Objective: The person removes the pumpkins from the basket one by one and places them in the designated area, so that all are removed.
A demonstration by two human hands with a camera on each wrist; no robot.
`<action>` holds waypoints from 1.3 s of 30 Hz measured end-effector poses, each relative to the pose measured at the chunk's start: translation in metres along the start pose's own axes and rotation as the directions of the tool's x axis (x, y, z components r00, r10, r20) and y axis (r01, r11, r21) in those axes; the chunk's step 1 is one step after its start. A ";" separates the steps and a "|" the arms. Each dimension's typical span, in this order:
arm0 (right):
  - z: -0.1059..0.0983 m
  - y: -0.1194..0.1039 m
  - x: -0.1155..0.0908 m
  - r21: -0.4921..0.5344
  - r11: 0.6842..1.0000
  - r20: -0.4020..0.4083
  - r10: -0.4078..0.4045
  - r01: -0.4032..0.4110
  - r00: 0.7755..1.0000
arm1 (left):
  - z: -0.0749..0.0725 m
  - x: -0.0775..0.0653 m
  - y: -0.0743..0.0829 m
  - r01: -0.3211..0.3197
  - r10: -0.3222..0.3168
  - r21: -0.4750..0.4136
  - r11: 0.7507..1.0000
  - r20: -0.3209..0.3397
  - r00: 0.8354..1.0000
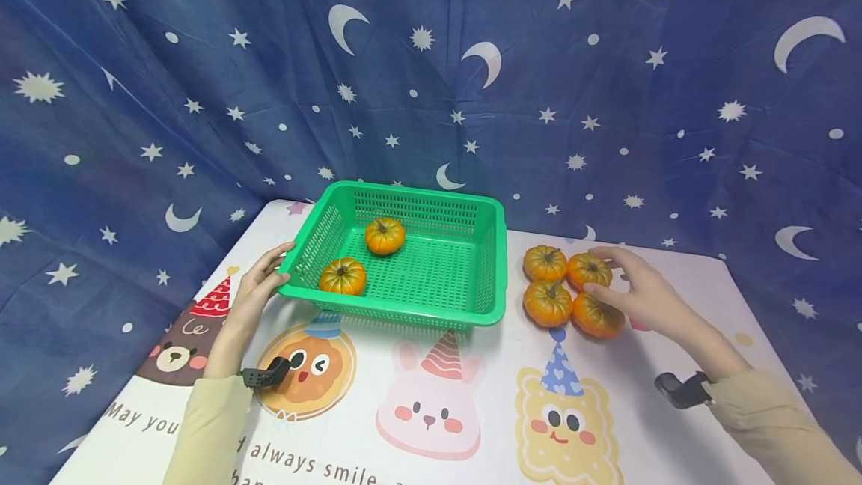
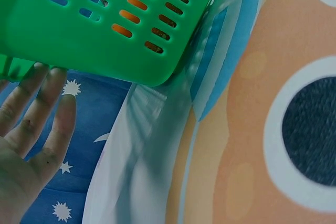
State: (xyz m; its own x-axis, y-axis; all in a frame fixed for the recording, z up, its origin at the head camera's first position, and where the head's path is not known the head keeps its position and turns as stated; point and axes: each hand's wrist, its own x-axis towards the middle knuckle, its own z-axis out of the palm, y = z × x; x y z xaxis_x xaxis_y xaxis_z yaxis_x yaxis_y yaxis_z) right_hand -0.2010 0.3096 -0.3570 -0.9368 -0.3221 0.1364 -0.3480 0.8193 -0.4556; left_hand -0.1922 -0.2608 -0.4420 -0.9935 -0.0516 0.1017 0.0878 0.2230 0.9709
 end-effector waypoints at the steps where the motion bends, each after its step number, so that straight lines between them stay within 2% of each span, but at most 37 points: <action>1: 0.000 -0.003 0.002 0.000 1.000 -0.003 -0.006 0.006 1.000 | 0.000 0.000 0.000 0.000 0.000 0.000 1.000 0.001 1.000; 11: 0.004 -0.035 0.019 0.088 0.996 0.054 -0.017 0.013 0.998 | 0.000 0.000 0.000 -0.009 0.009 0.011 1.000 0.009 1.000; 24: 0.011 -0.067 0.048 0.126 0.989 0.090 -0.093 0.082 0.992 | 0.000 0.000 0.000 -0.010 0.010 0.011 1.000 0.006 1.000; 30: 0.016 -0.082 0.062 0.145 0.986 0.118 -0.096 0.079 0.988 | 0.000 -0.001 0.000 -0.007 0.007 0.007 1.000 0.003 1.000; 35: 0.021 -0.090 0.075 0.161 0.984 0.107 -0.096 0.079 0.990 | 0.000 0.000 0.000 -0.008 0.008 -0.001 1.000 0.003 1.000; 39: 0.024 -0.094 0.085 0.166 0.981 0.124 -0.127 0.105 0.984 | 0.000 0.000 0.000 -0.010 0.010 -0.008 1.000 0.004 1.000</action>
State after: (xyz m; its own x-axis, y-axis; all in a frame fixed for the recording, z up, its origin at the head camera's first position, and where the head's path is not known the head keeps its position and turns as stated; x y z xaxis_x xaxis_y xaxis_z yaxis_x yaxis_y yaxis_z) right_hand -0.2468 0.1942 -0.3241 -0.8736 -0.4795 0.0830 -0.4341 0.6910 -0.5779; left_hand -0.1918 -0.2608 -0.4422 -0.9928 -0.0457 0.1105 0.0982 0.2159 0.9715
